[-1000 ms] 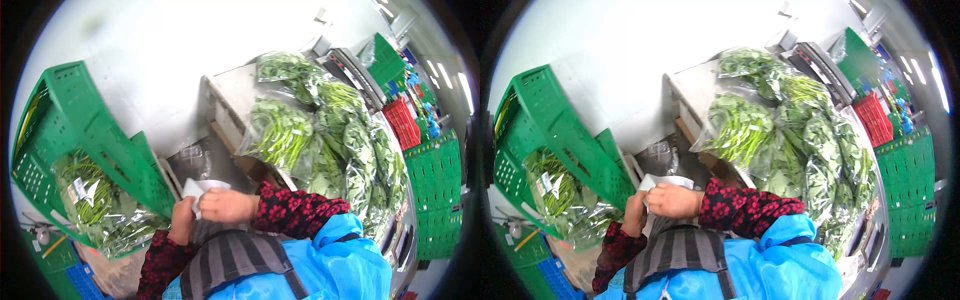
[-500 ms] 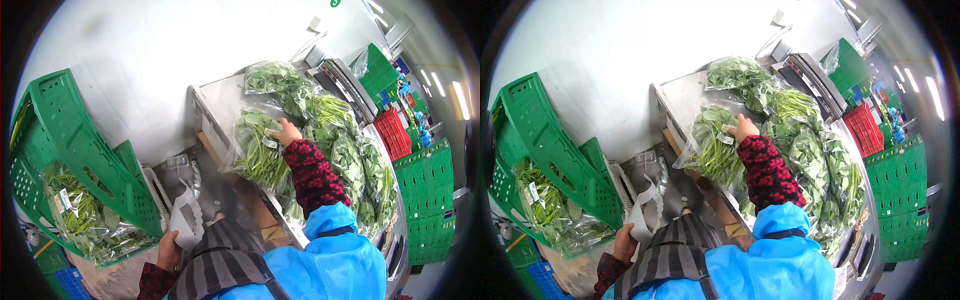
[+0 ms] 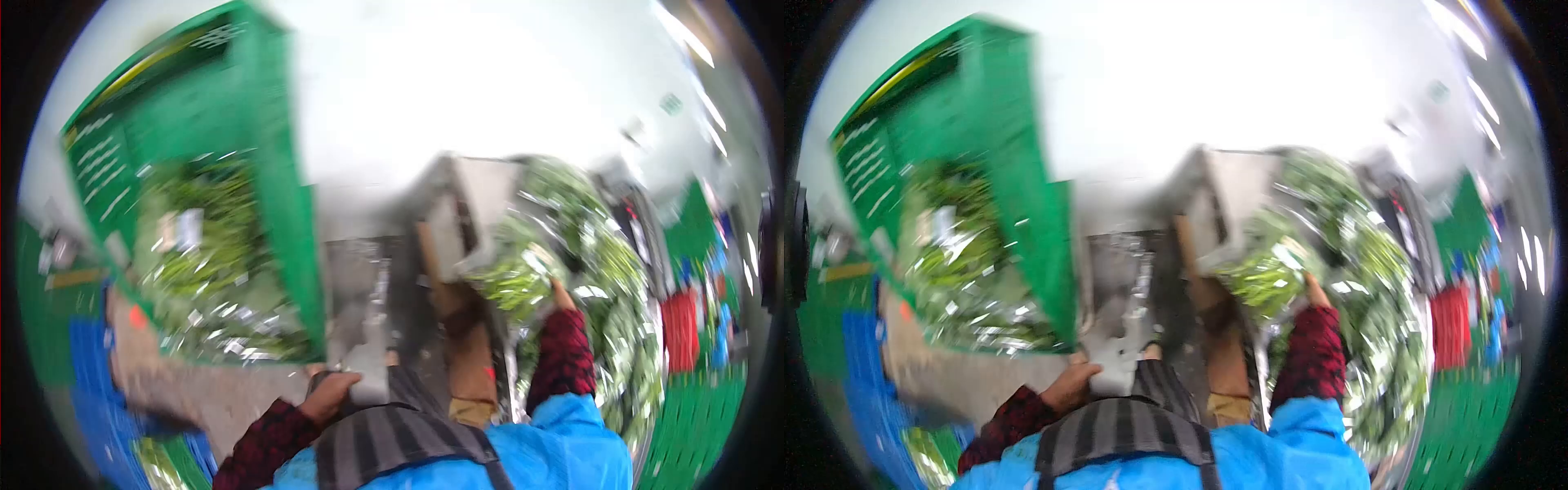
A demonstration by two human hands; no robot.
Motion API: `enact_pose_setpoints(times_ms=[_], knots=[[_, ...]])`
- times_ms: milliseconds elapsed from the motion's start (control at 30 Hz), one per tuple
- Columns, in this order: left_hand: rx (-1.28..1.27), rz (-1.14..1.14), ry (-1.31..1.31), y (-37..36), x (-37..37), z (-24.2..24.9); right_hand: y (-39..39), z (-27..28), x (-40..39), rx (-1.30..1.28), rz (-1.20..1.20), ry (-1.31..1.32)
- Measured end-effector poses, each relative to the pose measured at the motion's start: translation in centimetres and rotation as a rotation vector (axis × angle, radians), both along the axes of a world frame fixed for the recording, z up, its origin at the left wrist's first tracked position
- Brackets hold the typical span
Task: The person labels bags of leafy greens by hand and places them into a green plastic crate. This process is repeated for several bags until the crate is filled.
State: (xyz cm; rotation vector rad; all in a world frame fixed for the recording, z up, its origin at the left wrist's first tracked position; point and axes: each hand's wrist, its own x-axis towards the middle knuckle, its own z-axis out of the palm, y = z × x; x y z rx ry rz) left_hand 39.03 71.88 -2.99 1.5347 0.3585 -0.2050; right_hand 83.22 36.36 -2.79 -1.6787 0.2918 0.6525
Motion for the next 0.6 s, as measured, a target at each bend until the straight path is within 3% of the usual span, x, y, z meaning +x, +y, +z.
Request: enact_pose_setpoints(times_ms=[33, 67, 100, 133, 167, 200, 233, 267, 300, 367, 433, 500, 567, 600], knots=[[-0.23, 0.125, 0.095, -0.5, -0.6, -2.5, 0.7, 0.4, -1.0, 0.098, -0.028, 0.092], [-0.434, 0.269, 0.182, -0.9, -1.2, -4.9, 2.6, 0.7, -2.3, 0.28, -0.265, 0.1], [-0.14, 0.094, 0.054, 0.3, -1.0, -2.0, 1.2, -1.5, -0.3, 0.293, -0.209, 0.012], [-0.434, 0.158, 0.206, 0.6, -0.8, -1.8, 2.0, 0.5, -0.9, 0.034, -0.318, 0.033], [-0.431, 0.199, 0.199, 1.2, -1.4, -1.4, 3.3, 2.4, -2.7, 0.196, -0.32, -0.073], [-0.222, 0.097, 0.082, 1.6, -1.8, -1.0, 3.5, 2.6, -2.7, 0.514, -0.2, -0.095], [-0.011, -0.015, -0.033, 2.1, -1.8, -0.4, 5.1, 5.7, -4.4, 0.454, -0.177, -0.102], [-0.339, 0.069, 0.232, 2.5, -1.4, 1.8, 7.2, 8.7, -6.5, 0.523, -0.12, -0.138], [-0.342, 0.068, 0.225, 2.6, -1.6, 1.6, 9.2, 11.2, -8.5, 0.59, -0.067, -0.176], [-0.34, -0.002, 0.154, 3.3, -2.2, 1.0, 11.0, 13.3, -9.3, 0.66, 0.276, -0.291], [0.571, -0.216, -0.347, 4.9, -4.5, 4.0, 18.8, 18.3, -15.5, 0.659, 0.452, -0.291], [-0.762, 0.151, -0.183, 4.2, -5.1, 4.0, 27.1, 21.1, -22.6, 0.796, 0.66, -0.05], [-0.606, 0.34, -0.01, 4.1, -5.6, 6.4, 35.0, 22.6, -29.2, 0.855, 0.87, 0.189], [-0.42, 0.176, -0.037, 4.2, -6.5, 4.0, 38.0, 21.5, -31.5, 0.837, 0.924, 0.095]])
